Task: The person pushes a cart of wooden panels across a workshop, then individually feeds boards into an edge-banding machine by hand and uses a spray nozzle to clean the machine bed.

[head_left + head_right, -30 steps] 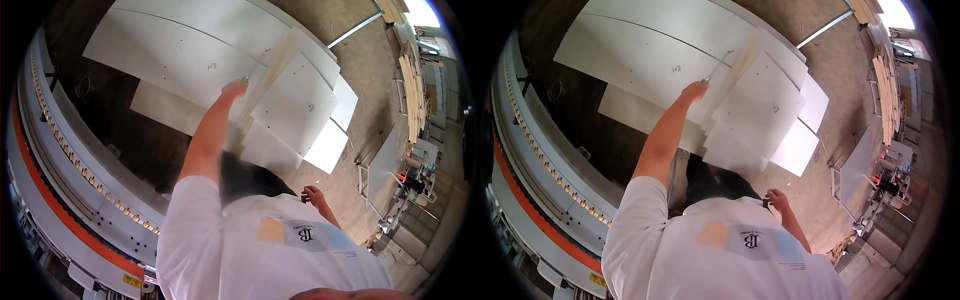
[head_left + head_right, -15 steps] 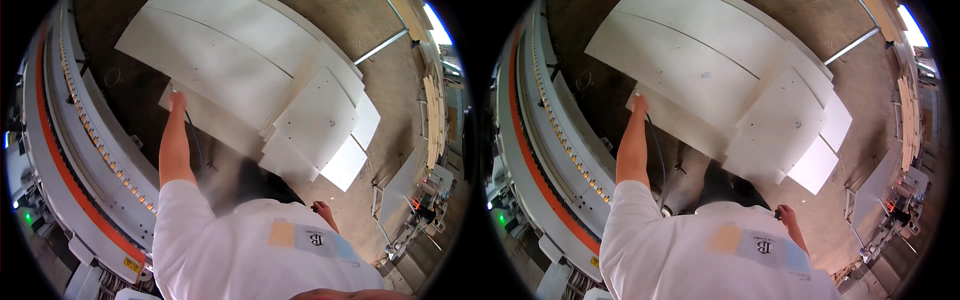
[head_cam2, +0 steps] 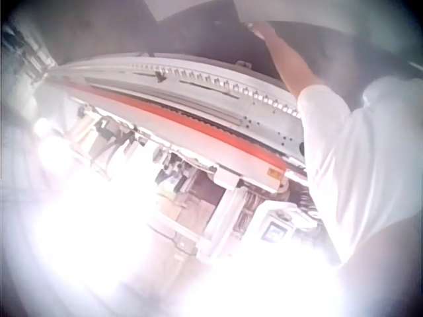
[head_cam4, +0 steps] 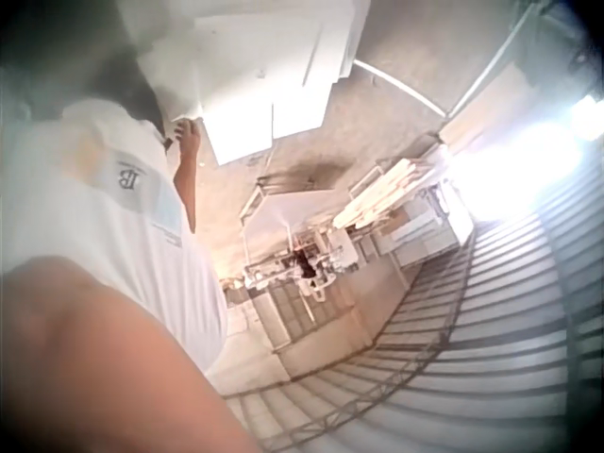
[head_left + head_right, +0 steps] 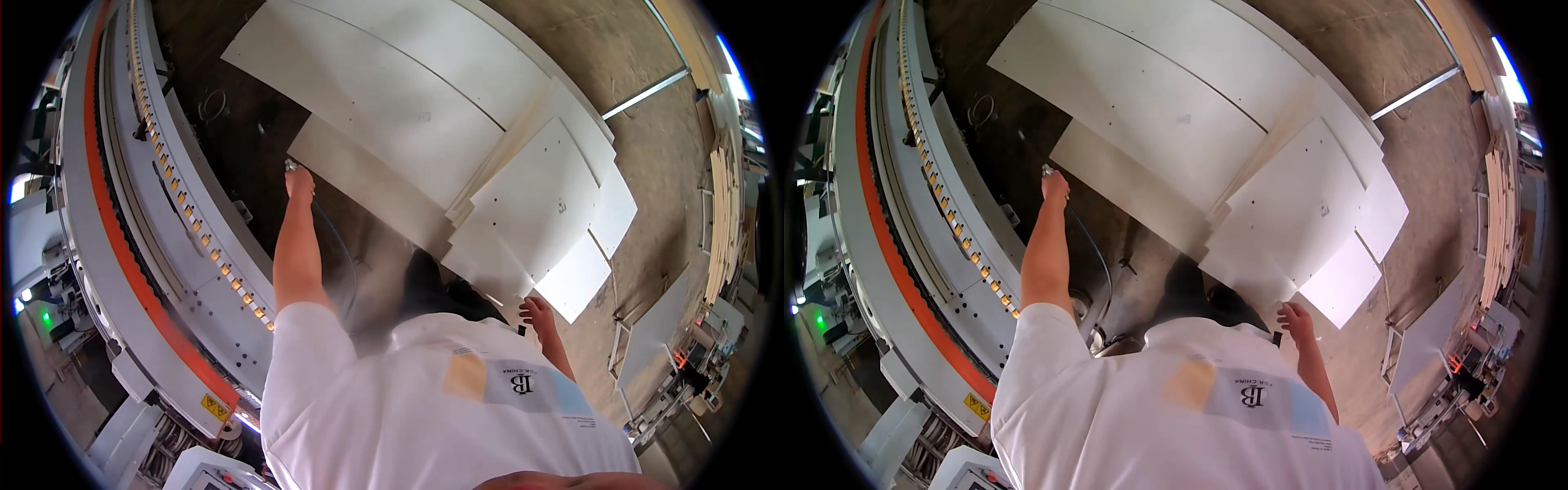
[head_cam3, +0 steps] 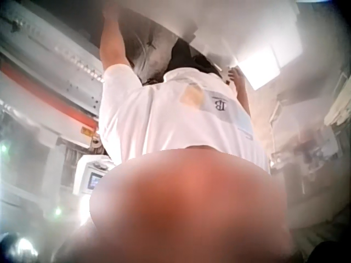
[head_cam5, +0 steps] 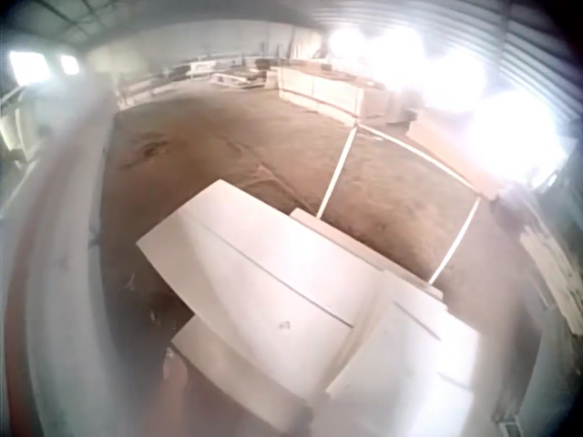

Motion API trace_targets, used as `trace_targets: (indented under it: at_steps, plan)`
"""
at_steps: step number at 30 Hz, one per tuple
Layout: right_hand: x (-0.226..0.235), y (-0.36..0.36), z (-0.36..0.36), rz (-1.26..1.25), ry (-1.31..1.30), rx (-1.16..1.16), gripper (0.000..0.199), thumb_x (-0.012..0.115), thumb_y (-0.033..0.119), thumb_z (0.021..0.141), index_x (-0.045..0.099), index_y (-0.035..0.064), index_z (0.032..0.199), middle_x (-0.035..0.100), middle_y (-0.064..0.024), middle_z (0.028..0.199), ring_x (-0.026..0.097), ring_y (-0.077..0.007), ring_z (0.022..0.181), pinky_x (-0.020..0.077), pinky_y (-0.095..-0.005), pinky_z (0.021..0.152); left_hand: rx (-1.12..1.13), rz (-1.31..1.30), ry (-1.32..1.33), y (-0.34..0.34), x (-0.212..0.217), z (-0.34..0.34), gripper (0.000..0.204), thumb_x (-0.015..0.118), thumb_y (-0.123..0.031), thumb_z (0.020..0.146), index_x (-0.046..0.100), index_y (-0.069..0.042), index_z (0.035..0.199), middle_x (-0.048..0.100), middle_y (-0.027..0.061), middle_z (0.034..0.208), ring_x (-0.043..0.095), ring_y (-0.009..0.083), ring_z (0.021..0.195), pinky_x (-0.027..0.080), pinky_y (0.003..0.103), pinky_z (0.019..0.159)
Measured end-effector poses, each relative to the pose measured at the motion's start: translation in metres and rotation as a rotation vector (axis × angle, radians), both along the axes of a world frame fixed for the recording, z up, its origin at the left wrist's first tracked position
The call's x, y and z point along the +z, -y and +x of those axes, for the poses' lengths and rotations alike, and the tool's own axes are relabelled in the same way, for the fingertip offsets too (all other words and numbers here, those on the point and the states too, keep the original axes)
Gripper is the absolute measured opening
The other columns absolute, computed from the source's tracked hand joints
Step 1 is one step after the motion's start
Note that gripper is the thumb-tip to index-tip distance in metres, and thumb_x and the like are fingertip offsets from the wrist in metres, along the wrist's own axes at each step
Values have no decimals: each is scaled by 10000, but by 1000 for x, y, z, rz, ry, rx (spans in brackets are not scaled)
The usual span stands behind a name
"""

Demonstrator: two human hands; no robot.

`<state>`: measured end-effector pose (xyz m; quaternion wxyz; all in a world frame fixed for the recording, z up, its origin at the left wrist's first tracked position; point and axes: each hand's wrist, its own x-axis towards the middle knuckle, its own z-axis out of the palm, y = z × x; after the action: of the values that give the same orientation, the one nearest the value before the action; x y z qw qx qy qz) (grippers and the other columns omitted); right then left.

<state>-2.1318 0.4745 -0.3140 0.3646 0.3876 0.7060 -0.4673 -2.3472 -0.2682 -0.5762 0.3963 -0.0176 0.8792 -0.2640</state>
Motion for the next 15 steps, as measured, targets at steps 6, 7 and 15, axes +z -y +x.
trace_targets:
  at_steps: [6,7,15]
  plan:
    - [-29,-15,61,-42,72,-71,373,620,300,994,642,27,1248,730,-103,1036,706,-200,828,532,-320,719,1281,1155,-345,-134,76,-42,224,570,-235,983,612,-15,1008,650,121,793,660,281,672,496,429,538]
    - [-25,-15,54,-23,71,-36,368,618,292,1000,635,20,1248,726,-110,1032,706,-205,829,544,-323,720,1182,1184,-265,-152,79,-46,231,575,-233,978,593,-4,1001,641,125,790,650,284,658,495,427,535]
    - [-9,-13,63,12,-13,-134,369,614,302,1013,621,15,1245,713,-110,1039,699,-208,858,562,-338,708,511,1453,27,-410,137,-122,287,527,-251,972,621,12,1037,683,249,924,673,389,854,529,502,731]
